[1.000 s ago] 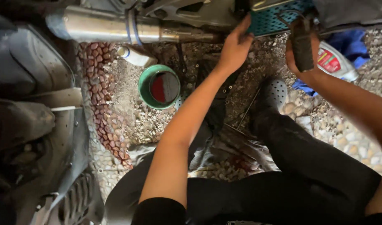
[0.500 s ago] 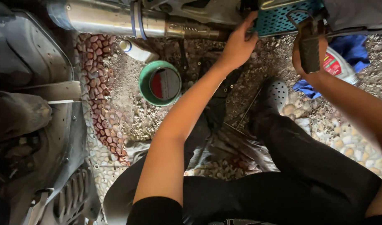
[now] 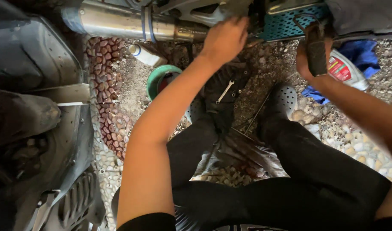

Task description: The person removes a metal cover from a motorcycle, places it aside, and then uses a wrench to tighten a bolt on a small cylindrical part. They also handle a blue plastic basket and a green container during the process.

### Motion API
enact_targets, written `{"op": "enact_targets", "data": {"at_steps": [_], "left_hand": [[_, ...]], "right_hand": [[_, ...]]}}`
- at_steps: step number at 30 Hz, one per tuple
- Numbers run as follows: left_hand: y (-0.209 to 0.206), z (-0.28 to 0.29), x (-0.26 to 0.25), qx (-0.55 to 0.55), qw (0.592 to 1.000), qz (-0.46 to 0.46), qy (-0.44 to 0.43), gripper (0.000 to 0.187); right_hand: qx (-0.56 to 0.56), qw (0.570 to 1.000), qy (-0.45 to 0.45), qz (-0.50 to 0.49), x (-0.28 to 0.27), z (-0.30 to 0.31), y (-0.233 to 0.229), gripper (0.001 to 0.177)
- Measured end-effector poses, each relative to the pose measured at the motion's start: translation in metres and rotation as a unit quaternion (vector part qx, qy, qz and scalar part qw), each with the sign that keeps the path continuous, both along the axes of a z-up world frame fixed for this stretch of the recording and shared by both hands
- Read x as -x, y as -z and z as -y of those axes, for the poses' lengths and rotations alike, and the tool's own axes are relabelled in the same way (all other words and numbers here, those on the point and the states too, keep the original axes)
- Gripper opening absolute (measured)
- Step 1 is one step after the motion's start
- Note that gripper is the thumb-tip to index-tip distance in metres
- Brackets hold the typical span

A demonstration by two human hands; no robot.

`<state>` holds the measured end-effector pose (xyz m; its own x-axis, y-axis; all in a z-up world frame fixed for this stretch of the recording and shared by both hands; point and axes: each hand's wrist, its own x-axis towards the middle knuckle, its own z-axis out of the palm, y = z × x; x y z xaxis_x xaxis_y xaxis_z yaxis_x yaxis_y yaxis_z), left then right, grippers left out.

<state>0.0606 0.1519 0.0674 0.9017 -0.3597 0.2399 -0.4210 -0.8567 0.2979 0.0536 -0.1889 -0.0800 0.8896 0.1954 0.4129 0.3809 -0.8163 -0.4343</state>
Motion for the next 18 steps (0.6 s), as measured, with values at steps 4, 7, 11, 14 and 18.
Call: {"op": "enact_targets", "data": {"at_steps": [4,7,11,14,18], "left_hand": [[0.015,-0.016,-0.022,0.022,0.999,0.032,-0.010,0.022],[0.003,-0.008,-0.025,0.070,0.993,0.089,-0.021,0.024],[0.010,0.006,-0.046,0.155,0.981,0.083,-0.088,0.021],[0.037,0.022,-0.076,0.201,0.968,0.056,-0.141,0.022],[0.050,0.036,-0.097,0.207,0.965,0.063,-0.149,0.025]], "right_hand": [[-0.056,0.998,-0.034,-0.020,0.057,-0.045,-0.043,0.070],[-0.048,0.989,-0.140,0.014,0.084,-0.102,-0.130,0.069],[-0.086,0.958,-0.252,-0.102,0.072,-0.139,-0.212,0.024],[-0.043,0.964,-0.249,-0.078,0.055,-0.148,-0.236,0.018],[-0.093,0.970,-0.201,-0.098,0.034,-0.153,-0.208,0.037]]}}
